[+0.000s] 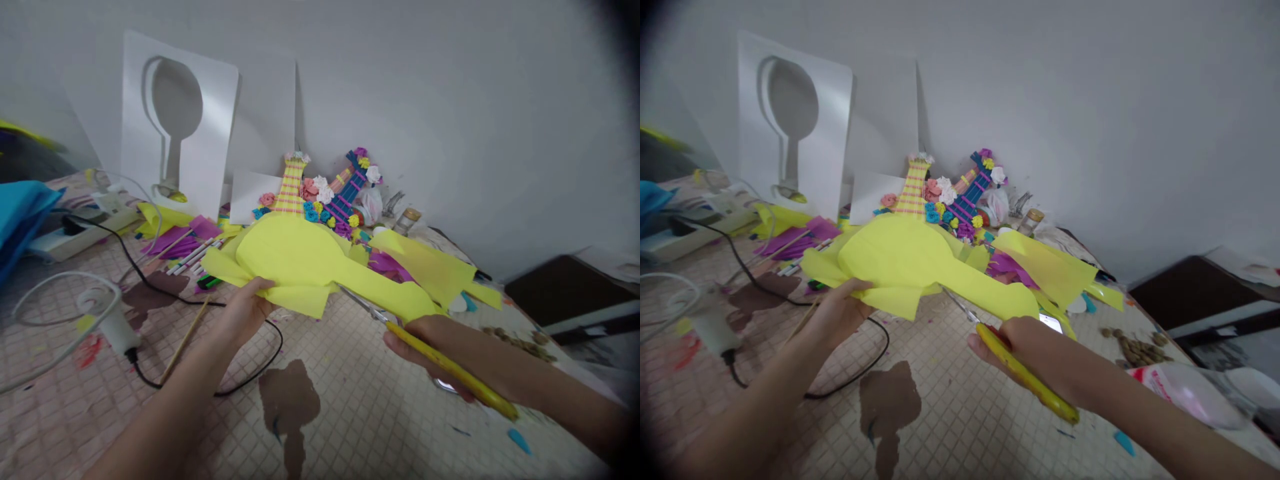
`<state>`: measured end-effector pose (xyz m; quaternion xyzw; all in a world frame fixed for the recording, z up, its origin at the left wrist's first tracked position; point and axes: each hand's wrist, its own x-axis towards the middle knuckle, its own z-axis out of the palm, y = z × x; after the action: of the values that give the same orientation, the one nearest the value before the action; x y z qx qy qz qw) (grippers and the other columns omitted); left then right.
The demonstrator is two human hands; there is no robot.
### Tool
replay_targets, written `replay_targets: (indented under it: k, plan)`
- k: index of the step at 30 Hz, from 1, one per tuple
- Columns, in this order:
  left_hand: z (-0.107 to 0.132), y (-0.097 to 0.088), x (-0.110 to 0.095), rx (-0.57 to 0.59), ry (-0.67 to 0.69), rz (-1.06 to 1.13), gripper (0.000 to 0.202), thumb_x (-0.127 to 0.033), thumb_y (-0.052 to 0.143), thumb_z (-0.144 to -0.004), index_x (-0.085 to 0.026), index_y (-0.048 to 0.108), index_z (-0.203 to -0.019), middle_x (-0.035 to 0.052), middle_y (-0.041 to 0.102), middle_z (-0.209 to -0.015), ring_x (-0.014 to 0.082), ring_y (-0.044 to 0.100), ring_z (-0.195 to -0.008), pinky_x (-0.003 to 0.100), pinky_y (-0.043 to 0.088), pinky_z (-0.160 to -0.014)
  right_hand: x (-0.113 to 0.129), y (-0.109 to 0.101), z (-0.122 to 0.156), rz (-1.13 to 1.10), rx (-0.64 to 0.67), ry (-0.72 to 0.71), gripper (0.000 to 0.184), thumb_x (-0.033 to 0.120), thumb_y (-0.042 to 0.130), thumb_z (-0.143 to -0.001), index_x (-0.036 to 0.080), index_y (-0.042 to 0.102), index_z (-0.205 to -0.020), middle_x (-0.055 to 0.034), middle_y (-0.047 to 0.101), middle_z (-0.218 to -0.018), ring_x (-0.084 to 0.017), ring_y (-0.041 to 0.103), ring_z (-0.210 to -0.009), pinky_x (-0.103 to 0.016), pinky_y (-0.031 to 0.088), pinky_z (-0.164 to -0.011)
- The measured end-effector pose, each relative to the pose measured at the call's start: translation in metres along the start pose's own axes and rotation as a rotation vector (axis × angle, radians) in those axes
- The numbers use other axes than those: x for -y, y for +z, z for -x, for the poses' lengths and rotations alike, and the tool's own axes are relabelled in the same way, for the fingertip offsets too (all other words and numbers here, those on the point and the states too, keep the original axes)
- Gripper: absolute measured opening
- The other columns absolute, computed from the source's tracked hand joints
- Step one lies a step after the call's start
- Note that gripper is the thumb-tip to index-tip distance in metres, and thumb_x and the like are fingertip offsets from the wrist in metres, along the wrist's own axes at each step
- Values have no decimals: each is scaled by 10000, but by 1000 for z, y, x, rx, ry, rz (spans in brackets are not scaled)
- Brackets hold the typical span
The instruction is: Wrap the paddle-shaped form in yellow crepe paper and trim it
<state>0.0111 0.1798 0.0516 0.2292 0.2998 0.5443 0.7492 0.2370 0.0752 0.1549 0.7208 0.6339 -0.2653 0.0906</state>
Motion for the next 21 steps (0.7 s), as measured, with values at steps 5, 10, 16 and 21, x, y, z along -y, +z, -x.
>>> replay_targets:
  k: [5, 10, 16, 21]
  plan:
    - [0, 1, -1, 6, 12, -2, 453, 4, 491, -658, -151, 542, -1081, 41, 677, -845, 150, 637, -716, 225, 553, -605, -3, -1, 0, -74, 44, -1, 500, 626, 293, -791, 178, 463, -646, 33, 438, -456, -55, 378, -328, -182, 292, -328]
    - [1, 1, -2, -8, 9, 13, 442, 3, 491, -653, -145, 550, -1065, 40, 677, -837, 145, 638, -700, 215, 551, -600, -4, -1, 5, -221, 104, 48, 494, 646, 274, -781, 188, 436, -693, 64, 358, -409, -54, 339, -299, -170, 276, -300]
    - [3, 0, -1, 11, 12, 16, 471, 3, 503, -652, -159, 538, -1093, 28, 681, -804, 144, 639, -690, 202, 548, -587, -4, -2, 3, -117, 49, -22, 438, 585, 340, -798, 185, 433, -644, 59, 370, -394, -54, 351, -313, -177, 288, -333]
    - [3, 3, -1, 14, -1, 6, 513, 0, 505, -653, -164, 514, -1139, 33, 686, -831, 158, 643, -720, 224, 551, -622, -8, -1, 0, -14, -50, -100, 430, 559, 365, -802, 183, 462, -618, 39, 425, -445, -65, 369, -373, -197, 265, -365]
